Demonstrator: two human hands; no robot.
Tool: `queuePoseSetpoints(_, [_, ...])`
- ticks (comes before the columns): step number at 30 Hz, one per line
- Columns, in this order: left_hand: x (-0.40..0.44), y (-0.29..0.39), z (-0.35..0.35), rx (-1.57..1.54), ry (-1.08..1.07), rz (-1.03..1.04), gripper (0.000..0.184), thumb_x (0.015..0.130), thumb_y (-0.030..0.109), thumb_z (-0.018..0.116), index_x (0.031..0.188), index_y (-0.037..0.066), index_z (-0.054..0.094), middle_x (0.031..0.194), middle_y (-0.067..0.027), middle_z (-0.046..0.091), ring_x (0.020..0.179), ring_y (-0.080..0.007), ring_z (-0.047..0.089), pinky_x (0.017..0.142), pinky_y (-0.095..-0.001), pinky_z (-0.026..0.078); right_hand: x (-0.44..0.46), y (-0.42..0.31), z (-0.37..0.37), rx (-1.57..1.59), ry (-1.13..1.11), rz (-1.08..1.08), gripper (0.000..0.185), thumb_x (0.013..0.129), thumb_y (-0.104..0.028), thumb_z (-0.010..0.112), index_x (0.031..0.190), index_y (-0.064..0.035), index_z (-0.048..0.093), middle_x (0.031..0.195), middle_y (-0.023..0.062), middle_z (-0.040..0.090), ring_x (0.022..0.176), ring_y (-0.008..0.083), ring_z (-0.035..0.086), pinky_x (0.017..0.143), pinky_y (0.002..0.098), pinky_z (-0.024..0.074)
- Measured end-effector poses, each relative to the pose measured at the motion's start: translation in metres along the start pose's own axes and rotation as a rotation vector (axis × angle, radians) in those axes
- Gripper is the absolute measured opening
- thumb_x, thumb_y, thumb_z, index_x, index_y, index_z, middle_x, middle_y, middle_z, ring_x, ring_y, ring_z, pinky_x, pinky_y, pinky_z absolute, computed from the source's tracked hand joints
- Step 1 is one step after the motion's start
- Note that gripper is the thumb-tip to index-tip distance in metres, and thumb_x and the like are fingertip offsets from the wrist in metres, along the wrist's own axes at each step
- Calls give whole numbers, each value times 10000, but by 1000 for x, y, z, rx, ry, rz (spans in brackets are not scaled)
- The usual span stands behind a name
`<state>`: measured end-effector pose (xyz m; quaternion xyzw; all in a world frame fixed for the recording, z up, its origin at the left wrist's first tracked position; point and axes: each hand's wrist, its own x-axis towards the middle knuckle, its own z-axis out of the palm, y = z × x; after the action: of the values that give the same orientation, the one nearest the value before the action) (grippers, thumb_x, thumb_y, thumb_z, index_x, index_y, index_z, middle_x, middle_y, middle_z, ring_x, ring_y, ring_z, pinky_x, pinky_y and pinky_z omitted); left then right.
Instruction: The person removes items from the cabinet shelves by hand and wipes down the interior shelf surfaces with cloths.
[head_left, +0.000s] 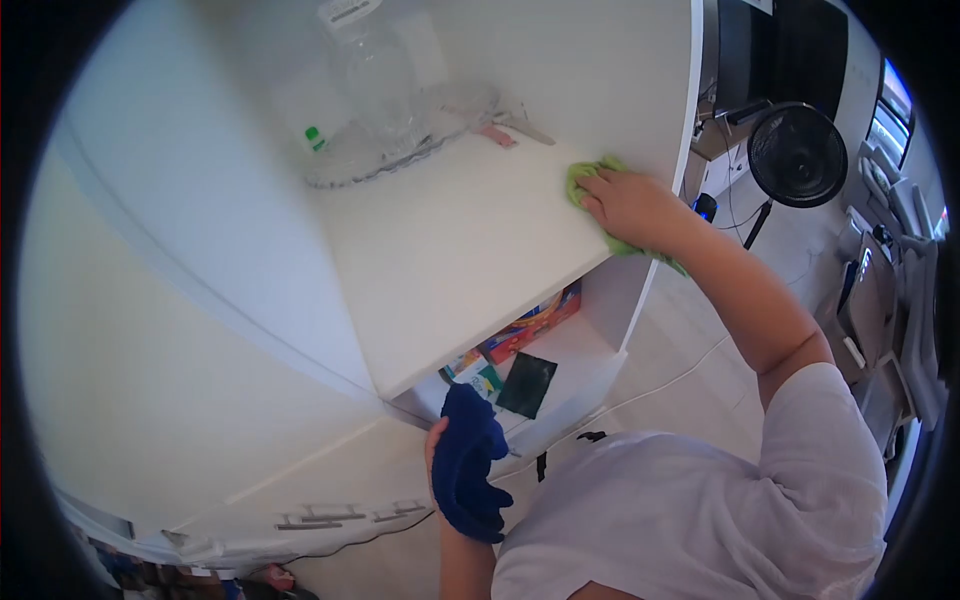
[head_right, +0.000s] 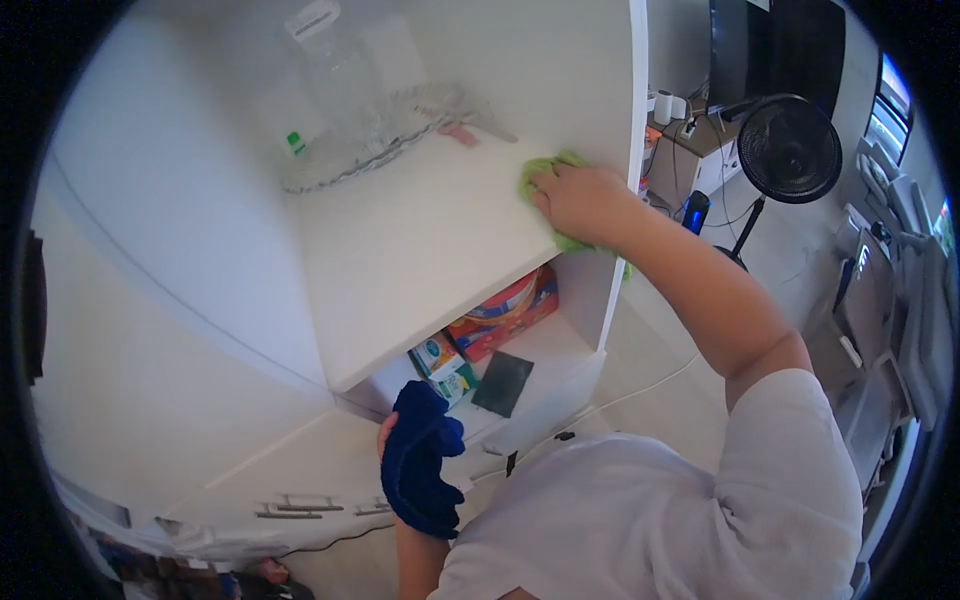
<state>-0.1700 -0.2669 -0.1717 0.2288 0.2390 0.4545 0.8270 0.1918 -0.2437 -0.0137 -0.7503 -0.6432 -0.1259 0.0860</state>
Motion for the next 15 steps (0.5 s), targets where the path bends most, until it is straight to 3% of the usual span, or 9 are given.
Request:
queuePoseSetpoints(3, [-4, 10, 25, -115, 39, -61, 358, 905, 209, 443, 1215, 30, 462, 1172, -208, 556, 1024, -309, 582, 891, -388, 465, -47, -13, -18, -223, 59, -10, 262, 895, -228, 468, 1053, -36, 554, 961, 122, 619, 897, 290, 607, 781, 385, 489])
queuePoseSetpoints(6, [1, -4, 17, 100, 90, 59, 326, 911, 197, 451, 1201, 50, 477, 1164, -194, 562, 1018, -308, 581, 872, -381, 474, -59, -18, -49, -54, -15, 94, 233, 871, -215, 508, 1018, -39, 554, 922, 118, 622, 843, 284, 621, 738, 360, 502])
queuePoseSetpoints(9, [8, -13, 41, 214, -42, 82, 284, 903, 167, 492, 1172, 78, 499, 1150, -174, 572, 981, -292, 594, 816, -361, 495, -25, -4, -32, -131, 355, -189, 209, 857, -197, 520, 992, -43, 561, 926, 124, 620, 826, 286, 624, 733, 363, 503])
queuePoseSetpoints(12, [10, -18, 89, 262, -99, -26, 299, 872, 123, 549, 1168, 105, 508, 1126, -146, 583, 928, -259, 612, 752, -332, 503, 1, 10, -2, -248, -54, -7, 197, 834, -179, 535, 972, -40, 560, 903, 118, 616, 818, 279, 625, 728, 368, 503])
queuePoseSetpoints(15, [19, -25, 94, 260, -163, -76, 318, 856, 121, 584, 1166, 125, 514, 1059, -126, 604, 862, -236, 622, 716, -312, 499, -31, 21, -2, -308, 136, -176, 185, 823, -169, 536, 967, -56, 564, 889, 119, 608, 798, 280, 626, 727, 377, 503])
